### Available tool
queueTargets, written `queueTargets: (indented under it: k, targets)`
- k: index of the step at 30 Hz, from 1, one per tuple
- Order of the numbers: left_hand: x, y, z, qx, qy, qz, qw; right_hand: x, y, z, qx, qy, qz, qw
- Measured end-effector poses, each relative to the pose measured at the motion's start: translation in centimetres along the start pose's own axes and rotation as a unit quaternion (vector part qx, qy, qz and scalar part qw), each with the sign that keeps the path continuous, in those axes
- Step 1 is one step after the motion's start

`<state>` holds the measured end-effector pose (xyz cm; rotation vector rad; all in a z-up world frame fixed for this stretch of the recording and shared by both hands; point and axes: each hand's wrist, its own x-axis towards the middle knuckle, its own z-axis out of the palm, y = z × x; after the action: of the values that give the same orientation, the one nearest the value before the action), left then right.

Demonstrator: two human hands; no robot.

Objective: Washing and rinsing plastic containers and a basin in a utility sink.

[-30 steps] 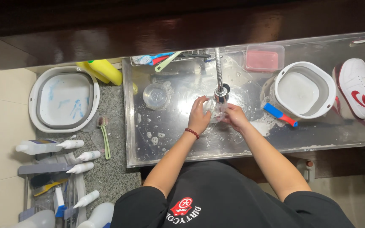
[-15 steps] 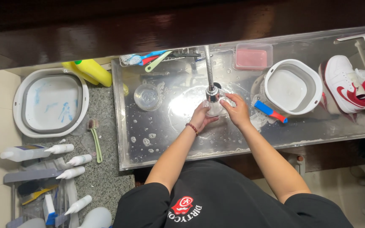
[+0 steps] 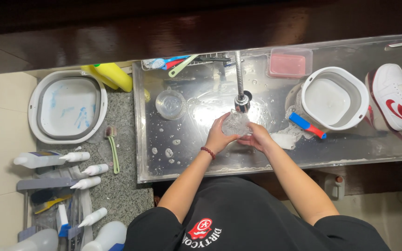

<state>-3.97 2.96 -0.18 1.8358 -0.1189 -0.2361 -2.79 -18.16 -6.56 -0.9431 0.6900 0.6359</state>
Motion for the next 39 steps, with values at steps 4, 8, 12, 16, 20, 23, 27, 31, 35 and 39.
queueTargets:
  k: [4,8,12,16,20,23,27,31,35,39]
  targets:
    - [0.7,1.3,-1.4,0.084,0.004,0.035,0.996,3.2,0.6,-0.4,-0.046,-0.022,0.033,0.998]
    - [1.6,2.0,-1.5,0.193,0.012,0.150,0.970,4.8,0.2,0.0,-0.028,-0.062,0.052,0.996]
    - [2.6,2.3,-1.0,0.224,0.003,0.185,0.957,7.6,0.3,-2.6,-0.041,-0.065,0.054,0.996]
    - [4.0,-0.9,-0.1,0.141,0.002,0.144,0.980,4.5,-2.0,-1.2,-0.083,-0.001,-0.014,0.996]
    - [4.8,-3.1,1.6,-0.363,-0.004,-0.169,0.916,0.7,-3.7,1.2,-0.348,0.107,-0.178,0.914]
    - [6.4,-8.3,4.3,-0.562,-0.028,-0.263,0.784,-2.5,-4.9,4.3,-0.569,0.230,-0.361,0.702]
    - [6.7,-9.3,4.9,-0.600,-0.038,-0.251,0.759,-0.5,-4.9,6.0,-0.647,0.139,-0.347,0.665]
    - [6.7,-4.1,2.2,-0.559,-0.023,-0.270,0.784,6.8,-2.3,3.3,-0.522,0.025,-0.433,0.734]
    - [8.0,-6.5,2.9,-0.519,-0.045,-0.273,0.808,8.5,-2.3,2.2,-0.320,-0.071,-0.097,0.940]
    - [7.8,-5.2,2.9,-0.482,-0.066,-0.297,0.822,10.4,-2.9,1.0,-0.643,-0.059,-0.226,0.729]
